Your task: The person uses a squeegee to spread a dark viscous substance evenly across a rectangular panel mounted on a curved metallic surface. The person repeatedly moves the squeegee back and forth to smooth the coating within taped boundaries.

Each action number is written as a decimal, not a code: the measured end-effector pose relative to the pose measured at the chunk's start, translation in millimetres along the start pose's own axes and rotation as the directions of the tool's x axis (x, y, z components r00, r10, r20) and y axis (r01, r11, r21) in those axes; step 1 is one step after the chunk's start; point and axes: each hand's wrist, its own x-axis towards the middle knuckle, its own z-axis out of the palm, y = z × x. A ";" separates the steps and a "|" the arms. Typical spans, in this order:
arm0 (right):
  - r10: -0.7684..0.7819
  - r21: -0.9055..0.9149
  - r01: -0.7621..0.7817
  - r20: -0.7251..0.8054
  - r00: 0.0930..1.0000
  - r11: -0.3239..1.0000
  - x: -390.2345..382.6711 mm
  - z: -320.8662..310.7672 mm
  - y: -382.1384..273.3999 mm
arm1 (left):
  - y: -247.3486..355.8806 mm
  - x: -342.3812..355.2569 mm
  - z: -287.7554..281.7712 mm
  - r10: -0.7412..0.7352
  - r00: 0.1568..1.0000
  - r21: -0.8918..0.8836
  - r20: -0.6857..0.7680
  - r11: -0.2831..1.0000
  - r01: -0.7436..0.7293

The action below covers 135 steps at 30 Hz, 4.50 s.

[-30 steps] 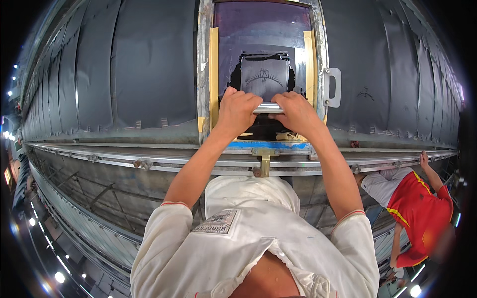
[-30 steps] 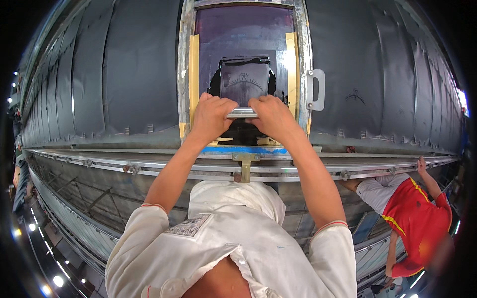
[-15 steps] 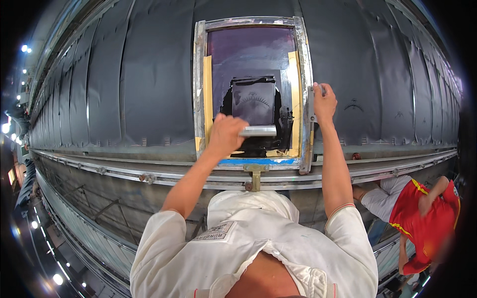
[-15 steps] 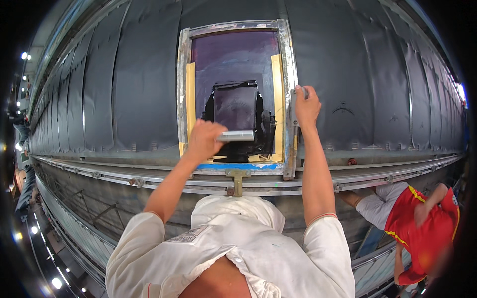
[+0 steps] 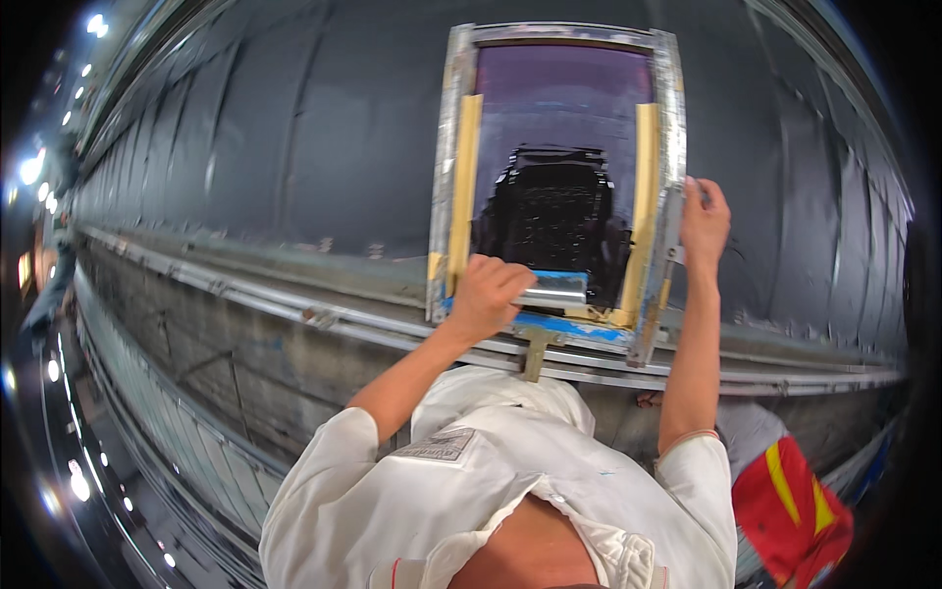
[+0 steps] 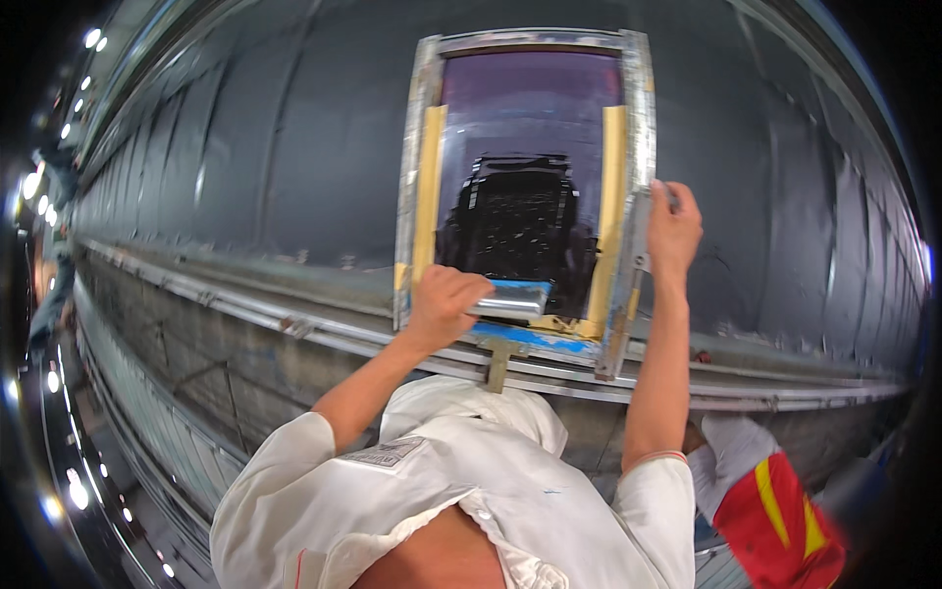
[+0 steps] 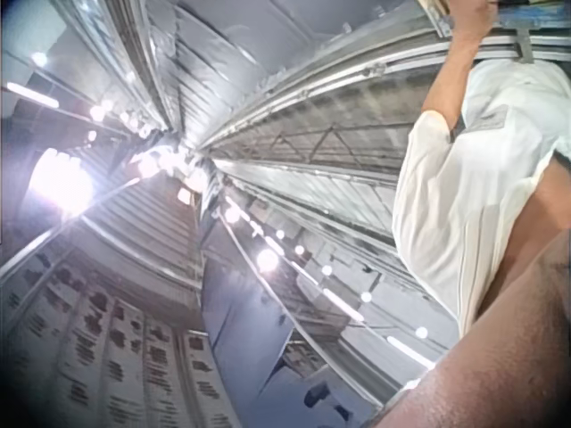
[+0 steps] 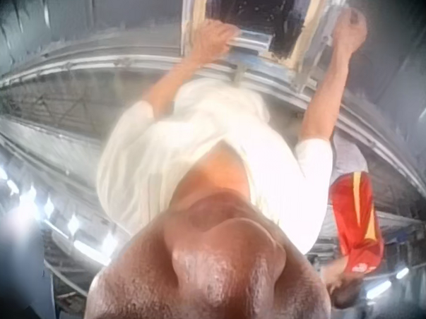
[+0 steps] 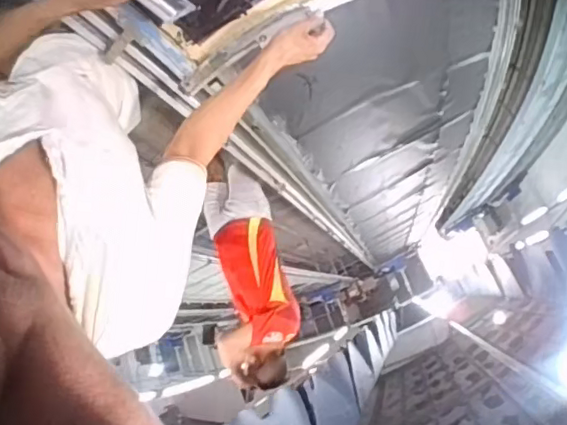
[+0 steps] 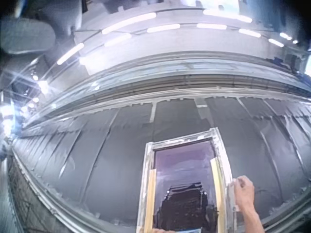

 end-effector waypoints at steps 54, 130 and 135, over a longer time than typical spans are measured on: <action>-0.342 -0.156 0.826 0.857 0.386 0.541 -112.7 213.3 -147.4 | -206.8 62.3 -89.6 -0.055 0.956 0.059 0.290 0.998 0.039; -0.343 -0.225 0.771 0.797 0.498 0.596 -48.5 194.5 -130.0 | -188.4 127.7 -56.2 -0.132 0.953 0.074 0.273 0.991 0.116; -0.506 -0.070 0.821 0.757 0.413 0.567 -141.4 148.4 -93.7 | -137.2 29.0 -59.7 -0.098 0.952 -0.012 0.290 0.994 0.107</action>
